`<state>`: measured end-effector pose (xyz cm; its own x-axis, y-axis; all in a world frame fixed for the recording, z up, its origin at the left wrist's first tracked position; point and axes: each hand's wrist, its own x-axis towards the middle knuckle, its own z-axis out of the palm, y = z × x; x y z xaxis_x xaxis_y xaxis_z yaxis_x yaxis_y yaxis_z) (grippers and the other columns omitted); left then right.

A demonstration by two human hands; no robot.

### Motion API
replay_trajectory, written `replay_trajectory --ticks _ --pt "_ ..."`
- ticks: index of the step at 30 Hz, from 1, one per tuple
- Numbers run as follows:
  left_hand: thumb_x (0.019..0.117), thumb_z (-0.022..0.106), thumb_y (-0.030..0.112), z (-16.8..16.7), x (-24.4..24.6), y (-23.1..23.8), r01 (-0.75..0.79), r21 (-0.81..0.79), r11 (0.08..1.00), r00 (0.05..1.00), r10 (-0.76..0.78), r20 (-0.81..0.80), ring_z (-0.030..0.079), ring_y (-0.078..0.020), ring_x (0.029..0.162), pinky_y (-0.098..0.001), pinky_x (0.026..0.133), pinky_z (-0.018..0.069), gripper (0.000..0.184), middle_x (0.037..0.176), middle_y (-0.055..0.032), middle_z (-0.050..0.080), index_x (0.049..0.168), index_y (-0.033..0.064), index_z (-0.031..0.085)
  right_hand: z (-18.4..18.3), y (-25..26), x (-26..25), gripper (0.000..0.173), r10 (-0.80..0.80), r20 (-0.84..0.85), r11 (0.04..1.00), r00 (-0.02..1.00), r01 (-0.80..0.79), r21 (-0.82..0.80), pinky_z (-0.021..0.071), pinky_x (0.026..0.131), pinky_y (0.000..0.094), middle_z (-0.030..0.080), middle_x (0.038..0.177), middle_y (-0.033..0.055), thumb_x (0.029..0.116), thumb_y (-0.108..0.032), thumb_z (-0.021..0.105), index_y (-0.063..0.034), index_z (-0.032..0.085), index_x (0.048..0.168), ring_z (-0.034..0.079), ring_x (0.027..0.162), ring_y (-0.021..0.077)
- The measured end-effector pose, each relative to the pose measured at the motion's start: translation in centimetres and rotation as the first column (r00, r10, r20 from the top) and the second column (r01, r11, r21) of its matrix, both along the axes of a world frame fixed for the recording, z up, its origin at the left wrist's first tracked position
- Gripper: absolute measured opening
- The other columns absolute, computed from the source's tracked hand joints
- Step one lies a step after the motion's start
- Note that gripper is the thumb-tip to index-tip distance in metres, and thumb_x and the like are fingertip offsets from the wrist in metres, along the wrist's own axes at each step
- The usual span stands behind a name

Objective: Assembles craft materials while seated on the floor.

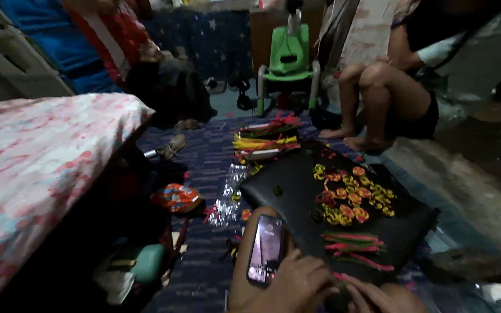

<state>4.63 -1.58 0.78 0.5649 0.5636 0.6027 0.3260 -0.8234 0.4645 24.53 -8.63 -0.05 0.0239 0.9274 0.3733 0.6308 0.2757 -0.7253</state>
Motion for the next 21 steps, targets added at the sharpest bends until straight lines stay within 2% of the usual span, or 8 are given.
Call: replay_trajectory --ticks 3,5,7,9,11,14,17,21 --pt "0.0982 0.067 0.018 0.0 -0.4 -1.0 0.095 -0.253 0.963 0.981 -0.048 0.188 0.068 -0.0133 0.09 -0.0292 0.085 0.0509 0.015 0.099 -0.0069 0.074 0.096 0.0045 0.073 0.6 -0.6 0.1 0.012 0.049 -0.255 0.997 0.966 -0.031 0.075 0.0587 0.074 0.0147 0.075 0.091 0.0032 0.0934 -0.008 0.07 -0.002 0.078 0.101 0.069 0.078 0.0003" --pt "0.0991 0.065 0.012 0.0 -1.0 -2.0 0.267 -0.567 0.779 0.936 -0.069 0.346 0.064 -0.0068 0.092 -0.0201 0.085 0.0525 0.017 0.1 -0.0097 0.07 0.1 -0.0042 0.069 0.9 -1.4 0.3 0.011 0.124 -0.448 0.992 0.885 -0.122 0.033 0.0595 0.074 0.0133 0.076 0.098 -0.0069 0.0928 -0.009 0.073 -0.0108 0.08 0.102 0.069 0.083 -0.0042" --pt "0.0991 0.062 0.007 -0.4 -1.3 -2.7 0.345 -0.748 0.566 0.912 -0.016 0.409 0.058 0.0003 0.083 -0.0152 0.075 0.0496 0.015 0.097 -0.0061 0.066 0.102 -0.0071 0.066 1.7 -1.9 0.7 0.01 0.213 -0.45 0.971 0.867 -0.237 0.002 0.0579 0.083 0.0148 0.077 0.1 -0.0014 0.094 -0.005 0.071 -0.0036 0.079 0.101 0.07 0.091 -0.0024" --pt "0.0994 0.06 0.007 -0.8 -1.6 -3.1 0.307 -0.81 0.499 0.931 0.018 0.364 0.056 0.0029 0.077 -0.0142 0.071 0.0486 0.014 0.093 -0.0022 0.064 0.103 -0.0052 0.065 1.9 -2.2 1.2 0.013 0.325 -0.301 0.939 0.896 -0.344 -0.01 0.0548 0.087 0.0135 0.077 0.101 0.0049 0.0974 -0.007 0.068 -0.0023 0.078 0.101 0.07 0.093 0.0001" --pt "0.1003 0.06 0.01 -1.2 -2.0 -3.2 0.237 -0.773 0.589 0.956 0.0 0.293 0.06 -0.0013 0.084 -0.0167 0.076 0.0505 0.016 0.097 -0.0059 0.065 0.103 -0.0049 0.066 1.0 -2.3 1.5 0.016 0.407 -0.096 0.913 0.908 -0.408 0.014 0.0558 0.079 0.0172 0.077 0.097 0.0122 0.0983 -0.009 0.065 -0.0052 0.08 0.104 0.071 0.084 0.0087" --pt "0.1015 0.062 0.017 -1.6 -2.1 -3.0 0.122 -0.587 0.8 0.988 -0.04 0.151 0.066 -0.0128 0.093 -0.0276 0.085 0.0538 0.018 0.101 -0.0104 0.069 0.102 0.0007 0.069 -0.9 -2.5 1.9 0.024 0.347 0.137 0.93 0.928 -0.359 0.076 0.0555 0.067 0.0211 0.074 0.094 0.0042 0.1035 -0.021 0.056 -0.0204 0.076 0.117 0.069 0.077 0.0098" --pt "0.1005 0.063 0.018 -1.4 -1.1 -3.1 0.061 -0.317 0.946 0.997 -0.041 0.072 0.067 -0.0164 0.089 -0.0299 0.081 0.0533 0.015 0.098 -0.0089 0.071 0.098 0.0045 0.069 -0.8 -2.8 1.7 0.033 0.16 0.168 0.984 0.973 -0.171 0.05 0.0535 0.056 0.0249 0.074 0.083 0.0068 0.1045 -0.027 0.058 -0.0104 0.067 0.131 0.065 0.062 0.0125" --pt "0.1006 0.062 0.017 -1.4 0.0 -3.9 0.05 -0.075 0.996 0.998 -0.047 0.04 0.068 -0.0142 0.088 -0.0278 0.079 0.05 0.012 0.097 -0.0066 0.073 0.097 0.0078 0.07 -0.7 -2.8 1.3 0.028 0.017 0.153 0.998 0.988 -0.007 -0.066 0.0564 0.062 0.0235 0.075 0.083 0.0107 0.1006 -0.018 0.054 0.0 0.076 0.104 0.069 0.066 0.0128"
